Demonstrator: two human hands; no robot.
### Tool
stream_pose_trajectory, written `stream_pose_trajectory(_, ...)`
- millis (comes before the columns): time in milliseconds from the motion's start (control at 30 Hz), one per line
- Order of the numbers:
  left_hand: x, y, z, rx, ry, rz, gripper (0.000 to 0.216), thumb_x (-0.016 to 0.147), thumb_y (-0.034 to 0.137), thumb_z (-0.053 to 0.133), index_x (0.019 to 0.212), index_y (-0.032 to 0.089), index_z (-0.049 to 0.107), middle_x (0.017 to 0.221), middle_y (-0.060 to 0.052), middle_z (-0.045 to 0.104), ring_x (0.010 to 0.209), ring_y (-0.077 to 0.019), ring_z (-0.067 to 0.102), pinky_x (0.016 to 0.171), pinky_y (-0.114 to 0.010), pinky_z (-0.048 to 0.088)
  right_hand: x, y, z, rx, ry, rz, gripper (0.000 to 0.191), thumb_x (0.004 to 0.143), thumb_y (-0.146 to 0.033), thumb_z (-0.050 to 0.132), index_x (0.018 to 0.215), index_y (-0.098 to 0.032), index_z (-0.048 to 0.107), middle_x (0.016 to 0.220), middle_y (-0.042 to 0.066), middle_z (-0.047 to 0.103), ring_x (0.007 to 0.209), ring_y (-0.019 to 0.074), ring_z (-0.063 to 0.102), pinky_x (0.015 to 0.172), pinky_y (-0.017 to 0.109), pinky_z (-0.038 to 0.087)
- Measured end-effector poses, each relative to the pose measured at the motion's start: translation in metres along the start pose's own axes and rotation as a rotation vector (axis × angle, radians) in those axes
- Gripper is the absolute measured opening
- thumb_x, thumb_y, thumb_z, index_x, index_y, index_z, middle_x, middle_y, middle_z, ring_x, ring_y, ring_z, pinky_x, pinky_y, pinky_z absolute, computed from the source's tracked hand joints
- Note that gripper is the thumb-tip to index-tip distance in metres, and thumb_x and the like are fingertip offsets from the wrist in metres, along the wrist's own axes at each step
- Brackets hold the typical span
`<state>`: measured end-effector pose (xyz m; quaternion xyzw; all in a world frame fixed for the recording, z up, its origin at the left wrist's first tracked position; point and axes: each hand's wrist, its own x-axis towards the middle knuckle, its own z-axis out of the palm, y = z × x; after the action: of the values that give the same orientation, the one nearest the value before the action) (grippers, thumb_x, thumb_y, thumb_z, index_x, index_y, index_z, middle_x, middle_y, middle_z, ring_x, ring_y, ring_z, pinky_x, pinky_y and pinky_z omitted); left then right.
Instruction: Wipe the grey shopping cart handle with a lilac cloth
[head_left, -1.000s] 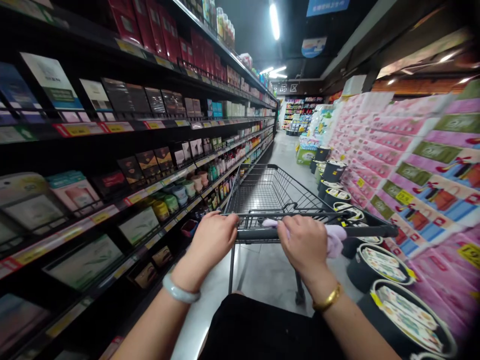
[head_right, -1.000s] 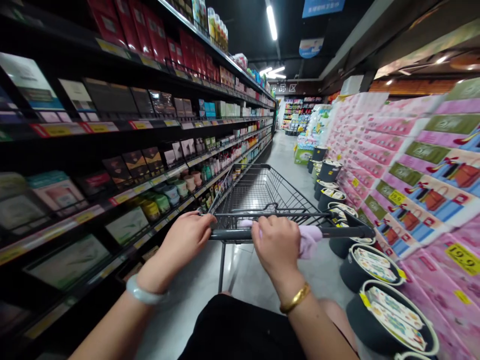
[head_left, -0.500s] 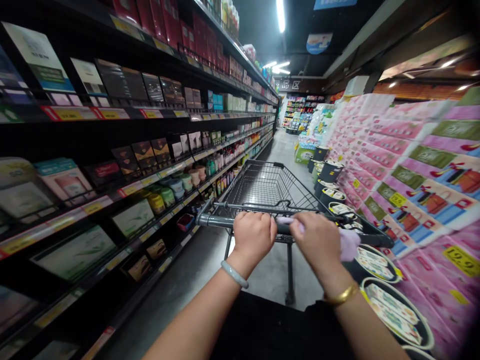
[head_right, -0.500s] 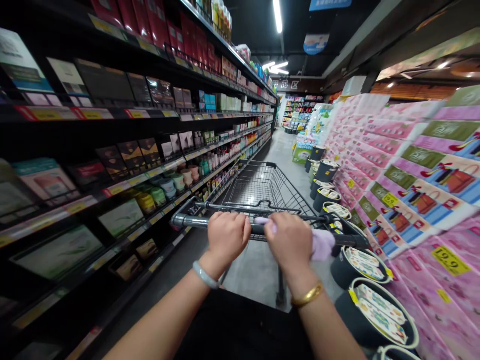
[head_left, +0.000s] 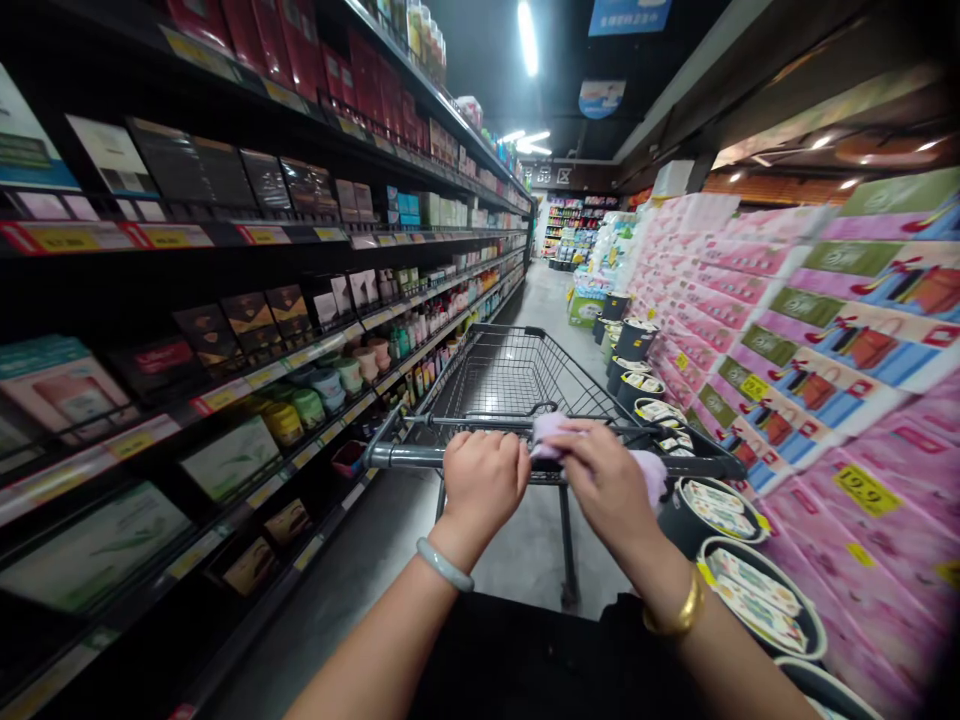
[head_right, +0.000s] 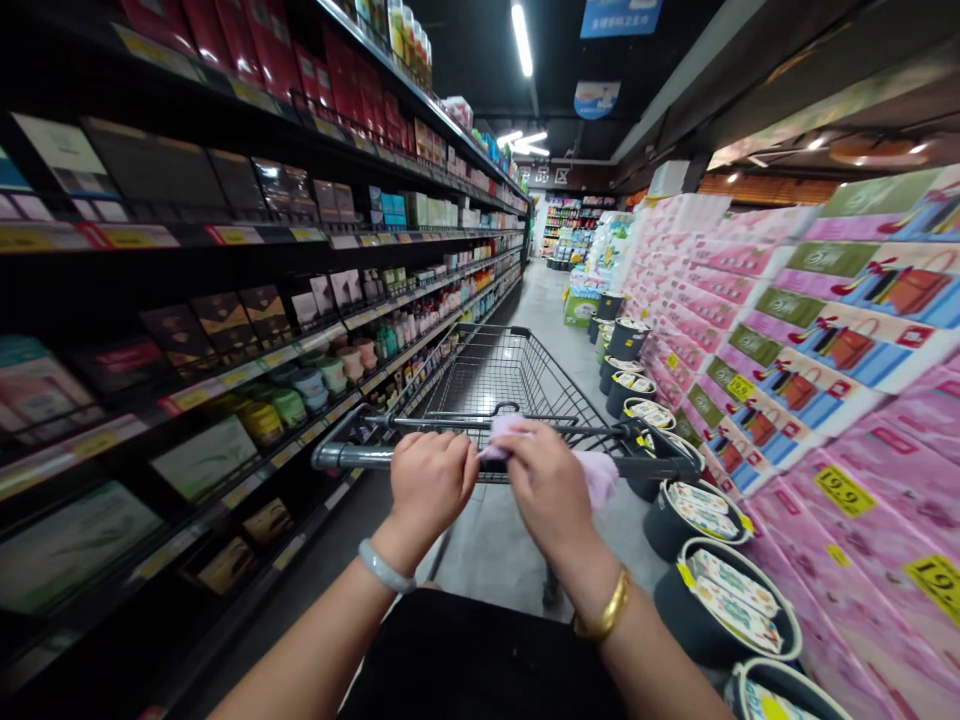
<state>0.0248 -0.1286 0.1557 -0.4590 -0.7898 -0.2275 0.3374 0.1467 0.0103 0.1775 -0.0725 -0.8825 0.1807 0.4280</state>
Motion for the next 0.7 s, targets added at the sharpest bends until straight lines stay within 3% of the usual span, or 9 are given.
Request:
stream_pose_trajectory(100, -0.001, -0.004, -0.005, 0.007, -0.024, 0.028, 0.027, 0.097, 0.032, 0.048, 0.074, 0.023, 0.060, 0.072, -0.002, 0.067, 0.071, -0.0200, 0.059, 0.074, -0.039, 0.030, 0.004, 0.005, -0.012, -0.142, -0.263, -0.130, 0.028, 0.091, -0.015, 0.050, 0.105, -0.025, 0.073, 0.117, 0.007, 0.070, 0.112, 0.0210, 0.063, 0.095, 0.038, 0.049)
stream_pose_trajectory(200, -0.002, -0.006, -0.009, 0.005, -0.031, 0.024, 0.030, 0.098, 0.032, 0.046, 0.074, 0.022, 0.060, 0.072, -0.002, 0.067, 0.072, -0.0196, 0.060, 0.075, -0.039, 0.030, 0.011, 0.040, -0.046, -0.450, -0.355, -0.071, 0.020, 0.094, -0.027, 0.054, 0.093, -0.027, 0.074, 0.105, 0.004, 0.074, 0.110, 0.0242, 0.063, 0.095, 0.043, 0.045)
stream_pose_trajectory(300, -0.003, -0.002, -0.009, -0.005, -0.021, 0.001, 0.031, 0.098, 0.032, 0.046, 0.072, 0.022, 0.060, 0.072, -0.003, 0.067, 0.072, -0.0198, 0.060, 0.076, -0.039, 0.031, 0.015, 0.065, -0.066, -0.633, -0.404, 0.053, 0.038, 0.098, -0.044, 0.049, 0.074, -0.025, 0.072, 0.086, 0.004, 0.073, 0.090, 0.0227, 0.066, 0.078, 0.037, 0.044)
stream_pose_trajectory(367, -0.002, 0.000, -0.007, -0.009, -0.006, -0.020, 0.030, 0.097, 0.031, 0.047, 0.071, 0.022, 0.060, 0.071, -0.003, 0.067, 0.072, -0.0201, 0.060, 0.075, -0.039, 0.031, 0.012, 0.060, -0.059, -0.672, -0.367, 0.144, 0.046, 0.100, -0.046, 0.044, 0.070, -0.023, 0.070, 0.078, 0.005, 0.070, 0.074, 0.0190, 0.063, 0.065, 0.032, 0.039)
stream_pose_trajectory(433, -0.002, 0.001, -0.006, -0.002, 0.001, -0.034, 0.030, 0.096, 0.031, 0.048, 0.070, 0.022, 0.060, 0.070, -0.003, 0.067, 0.072, -0.0203, 0.060, 0.075, -0.039, 0.031, 0.005, 0.039, -0.038, -0.659, -0.243, 0.160, 0.044, 0.100, -0.042, 0.044, 0.070, -0.022, 0.069, 0.076, 0.005, 0.068, 0.073, 0.0178, 0.062, 0.063, 0.031, 0.037)
stream_pose_trajectory(567, -0.002, -0.006, -0.008, 0.025, -0.020, -0.007, 0.030, 0.097, 0.031, 0.046, 0.072, 0.022, 0.060, 0.071, -0.002, 0.067, 0.072, -0.0202, 0.060, 0.076, -0.039, 0.031, -0.008, -0.003, 0.002, -0.546, -0.092, -0.060, 0.028, 0.099, -0.034, 0.047, 0.089, -0.020, 0.070, 0.094, 0.008, 0.070, 0.089, 0.0213, 0.061, 0.079, 0.033, 0.041)
stream_pose_trajectory(633, -0.003, -0.010, -0.010, 0.033, -0.034, 0.016, 0.031, 0.098, 0.032, 0.045, 0.073, 0.022, 0.061, 0.072, -0.002, 0.068, 0.072, -0.0202, 0.061, 0.076, -0.040, 0.031, -0.009, -0.002, 0.000, -0.470, -0.126, -0.158, 0.026, 0.099, -0.032, 0.047, 0.104, -0.020, 0.070, 0.102, 0.009, 0.071, 0.092, 0.0215, 0.062, 0.082, 0.033, 0.042)
stream_pose_trajectory(700, -0.004, -0.013, -0.011, 0.034, -0.043, 0.028, 0.031, 0.098, 0.033, 0.045, 0.073, 0.023, 0.060, 0.072, -0.001, 0.068, 0.073, -0.0203, 0.061, 0.076, -0.040, 0.031, -0.007, 0.014, -0.015, -0.419, -0.175, -0.133, 0.027, 0.099, -0.030, 0.048, 0.116, -0.021, 0.067, 0.105, 0.007, 0.072, 0.090, 0.0189, 0.064, 0.078, 0.030, 0.042)
